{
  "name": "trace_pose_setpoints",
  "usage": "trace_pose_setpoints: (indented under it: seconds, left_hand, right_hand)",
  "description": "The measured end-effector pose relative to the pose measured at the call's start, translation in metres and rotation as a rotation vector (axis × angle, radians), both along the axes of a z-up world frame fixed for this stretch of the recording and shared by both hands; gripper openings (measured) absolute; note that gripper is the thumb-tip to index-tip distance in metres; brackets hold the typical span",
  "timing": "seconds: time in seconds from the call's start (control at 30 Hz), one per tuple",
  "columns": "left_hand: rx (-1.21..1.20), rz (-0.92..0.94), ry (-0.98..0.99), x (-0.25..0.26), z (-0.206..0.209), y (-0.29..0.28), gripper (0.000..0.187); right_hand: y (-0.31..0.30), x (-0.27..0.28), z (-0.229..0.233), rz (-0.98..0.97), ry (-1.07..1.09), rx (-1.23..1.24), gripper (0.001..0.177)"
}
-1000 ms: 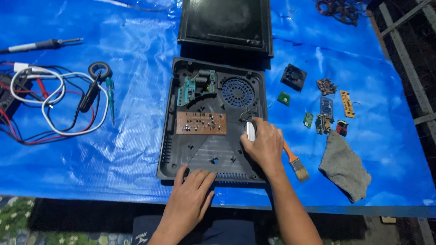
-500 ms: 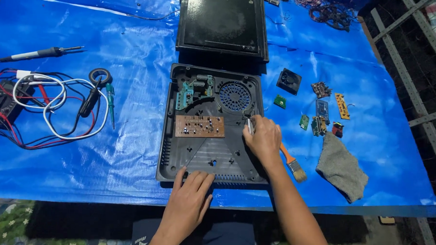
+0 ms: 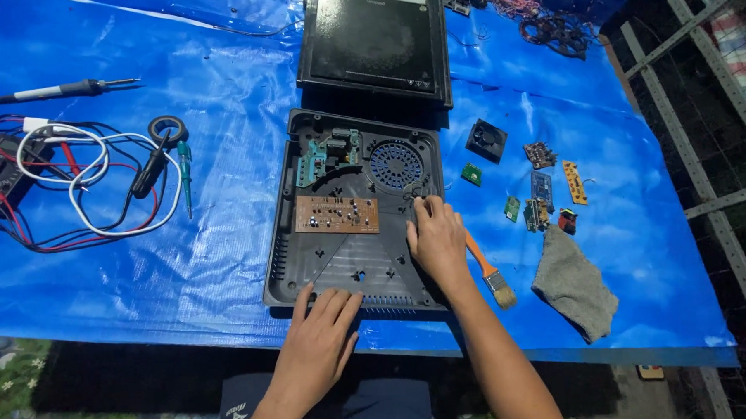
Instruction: The person places various circuit boards and electronic components into an open black plastic casing on a blue tarp. They arrange the boards inside the casing and then pick up a small black fan to position it within the assembly.
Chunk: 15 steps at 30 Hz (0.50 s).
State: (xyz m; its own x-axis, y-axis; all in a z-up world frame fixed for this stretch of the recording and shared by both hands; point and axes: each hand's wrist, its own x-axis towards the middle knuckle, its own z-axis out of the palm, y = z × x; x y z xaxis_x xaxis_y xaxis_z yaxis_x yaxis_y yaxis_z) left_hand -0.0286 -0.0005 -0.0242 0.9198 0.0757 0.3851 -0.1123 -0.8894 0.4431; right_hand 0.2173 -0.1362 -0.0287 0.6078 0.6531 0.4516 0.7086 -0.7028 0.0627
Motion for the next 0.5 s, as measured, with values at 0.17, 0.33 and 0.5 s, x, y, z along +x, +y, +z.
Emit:
trace_pose_setpoints:
  seconds: [0.17, 0.33, 0.5]
  left_hand:
    - [0.006, 0.005, 0.019, 0.0, 0.0, -0.002, 0.058]
    - [-0.01, -0.024, 0.023, -0.003, 0.002, 0.003, 0.058]
    - [-0.287, -0.075, -0.004, -0.015, 0.017, 0.008, 0.047]
  right_hand:
    - [-0.007, -0.002, -0.001, -0.007, 0.088, 0.007, 0.051]
    - [-0.018, -0.008, 0.021, 0.12, 0.221, 0.196, 0.047]
    - [-0.059, 0.018, 0.042, -0.017, 0.332, 0.418, 0.04]
